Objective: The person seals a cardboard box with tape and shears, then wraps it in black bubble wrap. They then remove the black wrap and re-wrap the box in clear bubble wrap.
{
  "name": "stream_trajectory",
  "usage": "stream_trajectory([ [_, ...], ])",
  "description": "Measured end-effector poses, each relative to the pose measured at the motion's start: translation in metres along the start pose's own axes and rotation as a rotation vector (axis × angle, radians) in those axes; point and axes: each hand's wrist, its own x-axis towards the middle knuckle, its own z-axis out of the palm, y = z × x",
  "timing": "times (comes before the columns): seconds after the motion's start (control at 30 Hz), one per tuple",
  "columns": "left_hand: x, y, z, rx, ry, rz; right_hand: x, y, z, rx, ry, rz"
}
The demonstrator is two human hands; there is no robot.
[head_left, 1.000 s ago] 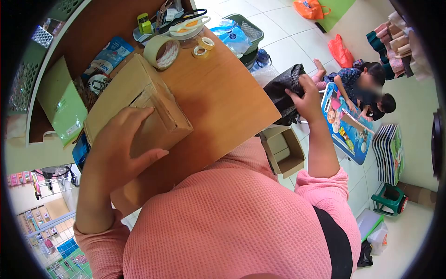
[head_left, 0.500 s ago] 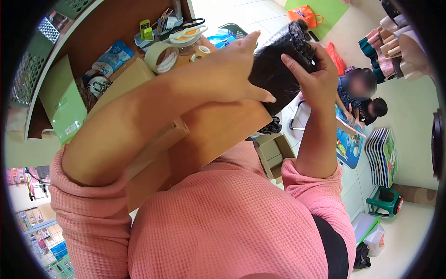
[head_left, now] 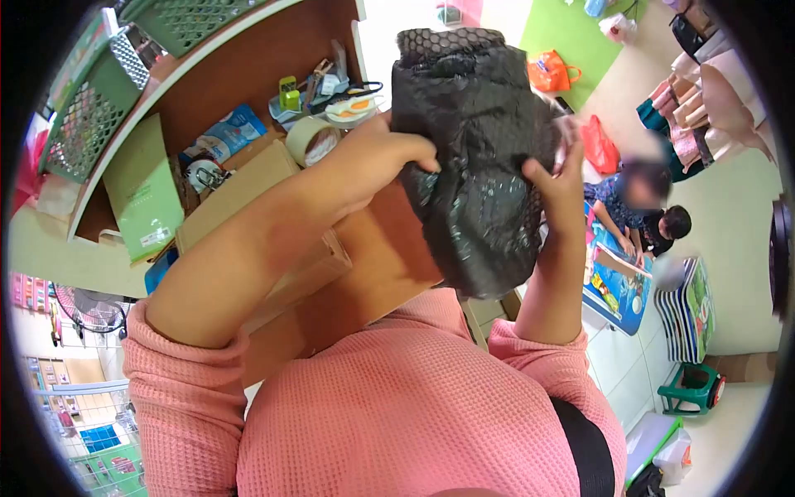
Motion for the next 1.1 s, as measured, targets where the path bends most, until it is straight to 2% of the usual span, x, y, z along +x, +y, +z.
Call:
stream_trajectory([
  [0.03,-0.006,0.001,-0.004,0.009,0.010,0.004,-0.004,-0.002,-0.002,0.282,-0.239,0.247],
  [0.1,-0.020,-0.001,-0.010,-0.169,0.086,-0.018,-0.012,-0.006,0.007,0.558,-0.508,0.477],
  [0.13,-0.025,0.001,-0.007,-0.139,0.190,-0.008,-0.019,-0.009,0.018,0.668,-0.553,0.491],
  [0.17,-0.030,0.003,-0.007,-0.136,0.200,-0.006,-0.024,-0.015,0.030,0.674,-0.562,0.490],
  [0.23,-0.041,0.012,-0.006,-0.338,0.254,0.096,-0.028,-0.031,0.053,0.706,-0.406,0.492],
  [0.27,-0.051,0.018,-0.004,-0.504,0.115,0.023,-0.028,-0.027,0.063,0.646,-0.381,0.390],
  [0.3,-0.061,0.021,0.002,-0.502,0.127,0.034,-0.026,-0.029,0.072,0.650,-0.396,0.386],
  [0.37,-0.079,0.021,0.013,-0.251,0.084,0.334,-0.024,-0.033,0.087,0.290,-0.285,0.064],
  [0.4,-0.086,0.020,0.008,-0.191,0.138,0.272,-0.022,-0.035,0.090,0.162,-0.263,0.010],
  [0.43,-0.096,0.021,0.002,-0.187,0.151,0.279,-0.021,-0.034,0.090,0.170,-0.274,0.004],
  [0.5,-0.118,0.027,-0.009,-0.297,0.180,0.184,-0.015,-0.030,0.086,0.194,-0.215,0.169],
  [0.57,-0.132,0.016,-0.024,-0.237,0.240,0.208,-0.015,-0.029,0.092,0.228,-0.215,0.142],
  [0.63,-0.146,0.010,-0.034,-0.180,0.304,0.222,-0.020,-0.023,0.101,0.536,-0.323,0.187],
  [0.67,-0.153,0.010,-0.037,-0.312,0.222,0.163,-0.022,-0.023,0.104,0.716,-0.415,0.209],
  [0.7,-0.159,0.008,-0.039,-0.448,0.140,0.105,-0.027,-0.033,0.114,0.720,-0.428,0.213],
  [0.73,-0.162,0.002,-0.040,-0.449,0.152,0.113,-0.031,-0.045,0.126,0.686,-0.390,0.276],
  [0.77,-0.164,-0.010,-0.041,-0.571,0.073,0.154,-0.035,-0.052,0.136,0.649,-0.354,0.340],
  [0.8,-0.165,-0.022,-0.040,-0.692,-0.007,0.195,-0.037,-0.051,0.145,0.441,-0.362,0.291],
  [0.83,-0.164,-0.035,-0.036,-0.697,0.005,0.204,-0.041,-0.054,0.156,0.309,-0.396,0.212],
  [0.9,-0.160,-0.052,-0.025,-0.919,-0.082,0.387,-0.046,-0.067,0.176,0.086,-0.371,0.072],
  [0.97,-0.162,-0.052,-0.027,-0.898,-0.132,0.398,-0.042,-0.061,0.184,-0.166,-0.203,-0.095],
  [1.0,-0.164,-0.049,-0.029,-0.873,-0.189,0.400,-0.037,-0.056,0.189,-0.098,-0.127,-0.197],
  [1.03,-0.167,-0.046,-0.032,-0.869,-0.176,0.413,-0.036,-0.056,0.188,-0.096,-0.088,-0.190],
  [1.1,-0.177,-0.039,-0.032,-0.746,-0.059,0.234,-0.038,-0.055,0.192,-0.005,-0.137,-0.243],
])
